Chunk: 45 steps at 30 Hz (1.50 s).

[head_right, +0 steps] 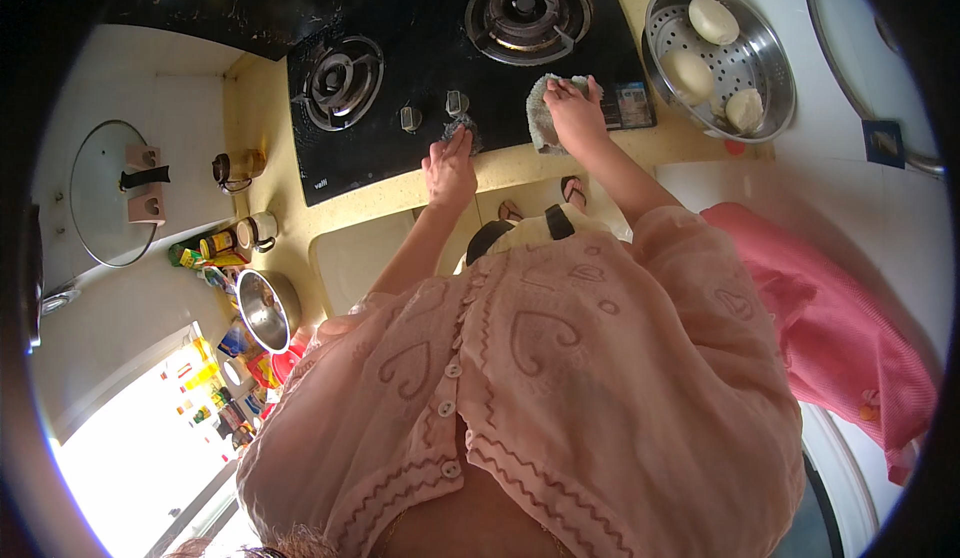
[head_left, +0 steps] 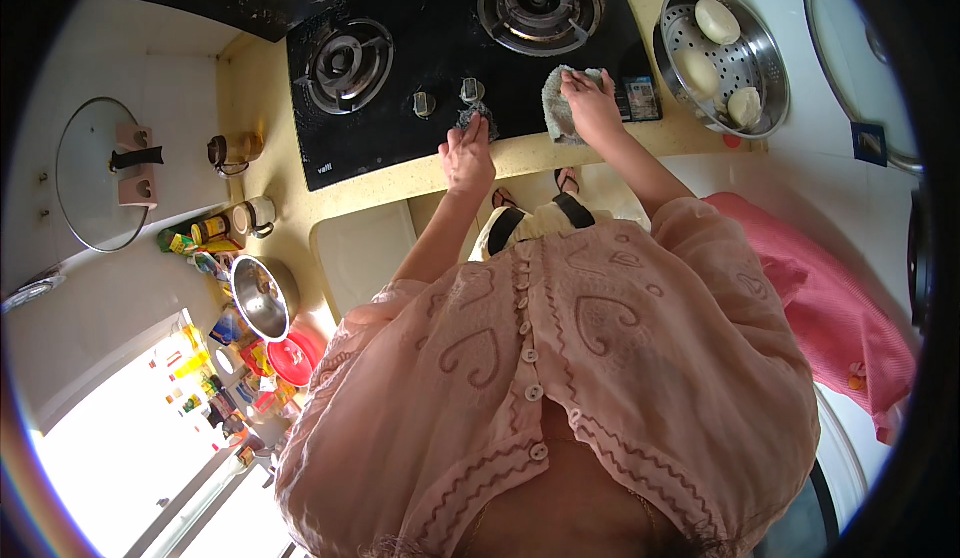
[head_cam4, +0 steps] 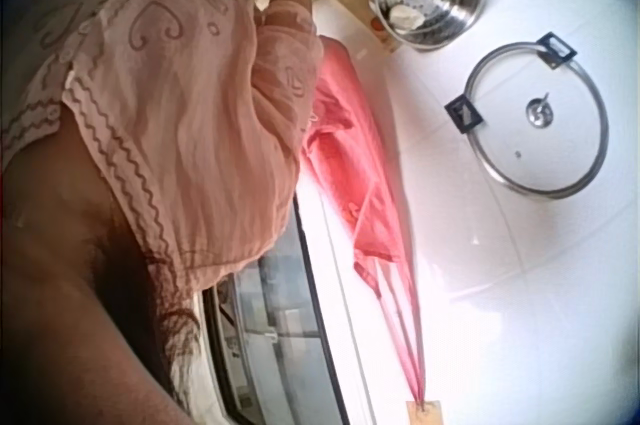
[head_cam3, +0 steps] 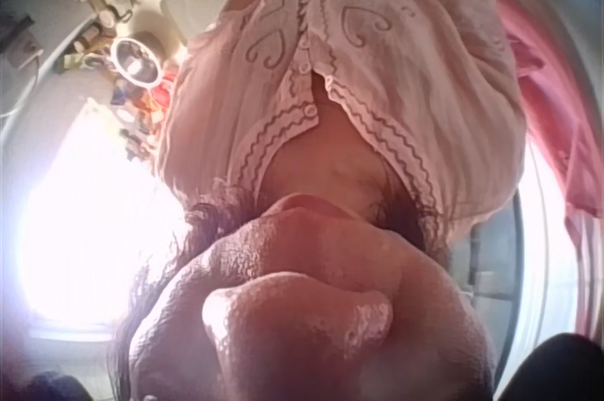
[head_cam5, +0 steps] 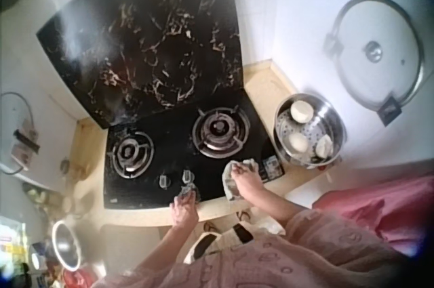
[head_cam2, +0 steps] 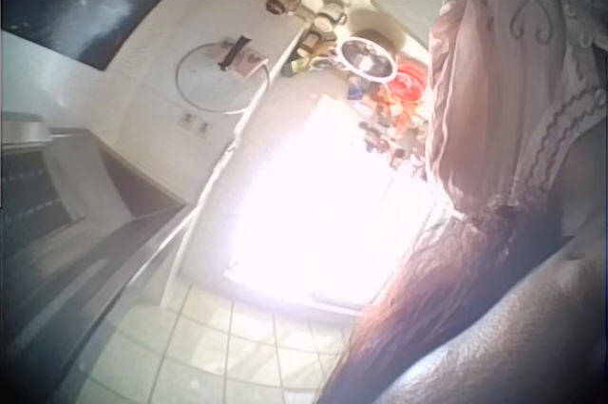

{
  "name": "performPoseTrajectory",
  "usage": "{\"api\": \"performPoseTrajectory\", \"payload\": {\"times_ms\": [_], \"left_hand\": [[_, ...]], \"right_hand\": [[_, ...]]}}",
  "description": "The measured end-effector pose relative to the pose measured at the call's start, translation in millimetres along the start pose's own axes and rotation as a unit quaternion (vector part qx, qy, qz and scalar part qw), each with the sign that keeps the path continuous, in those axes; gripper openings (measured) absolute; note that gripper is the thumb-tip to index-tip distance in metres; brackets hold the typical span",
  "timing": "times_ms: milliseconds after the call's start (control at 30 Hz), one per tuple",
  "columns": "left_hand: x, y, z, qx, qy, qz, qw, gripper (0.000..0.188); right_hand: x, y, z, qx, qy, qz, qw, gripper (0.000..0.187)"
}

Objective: The person cleans a gas stove by spraying a cleaning agent and scrubbing the surface with a cloth and a steel wool pad. They briefly move to the sink to rinse the cloth and handle a package of food before returning to scrub the stovetop and burners thoroughly.

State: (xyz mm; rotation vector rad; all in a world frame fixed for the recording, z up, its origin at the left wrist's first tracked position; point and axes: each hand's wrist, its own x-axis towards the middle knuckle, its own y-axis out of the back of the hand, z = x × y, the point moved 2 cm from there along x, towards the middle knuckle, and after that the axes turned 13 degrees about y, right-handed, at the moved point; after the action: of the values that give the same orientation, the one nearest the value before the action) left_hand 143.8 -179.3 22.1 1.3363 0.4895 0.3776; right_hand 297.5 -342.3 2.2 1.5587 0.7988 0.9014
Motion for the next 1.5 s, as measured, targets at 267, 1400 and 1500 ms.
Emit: {"api": "performPoseTrajectory", "payload": {"times_ms": [267,1400,1500], "left_hand": [[55.6,-5.9,68.6,-0.021,-0.002,-0.003,1.000,0.045],[-23.8,13.7,-80.9,-0.021,0.304,0.074,0.950,0.054],[-16.8,6.7,-99.2,0.038,0.305,0.034,0.951,0.053]], "right_hand": [[-3.0,-3.2,1.3,-0.009,0.039,0.014,0.999,0.021],[180.2,-35.0,-62.0,0.000,0.374,-0.191,0.908,0.040],[220.4,-34.8,-61.9,-0.005,0.309,-0.190,0.932,0.041]]}}
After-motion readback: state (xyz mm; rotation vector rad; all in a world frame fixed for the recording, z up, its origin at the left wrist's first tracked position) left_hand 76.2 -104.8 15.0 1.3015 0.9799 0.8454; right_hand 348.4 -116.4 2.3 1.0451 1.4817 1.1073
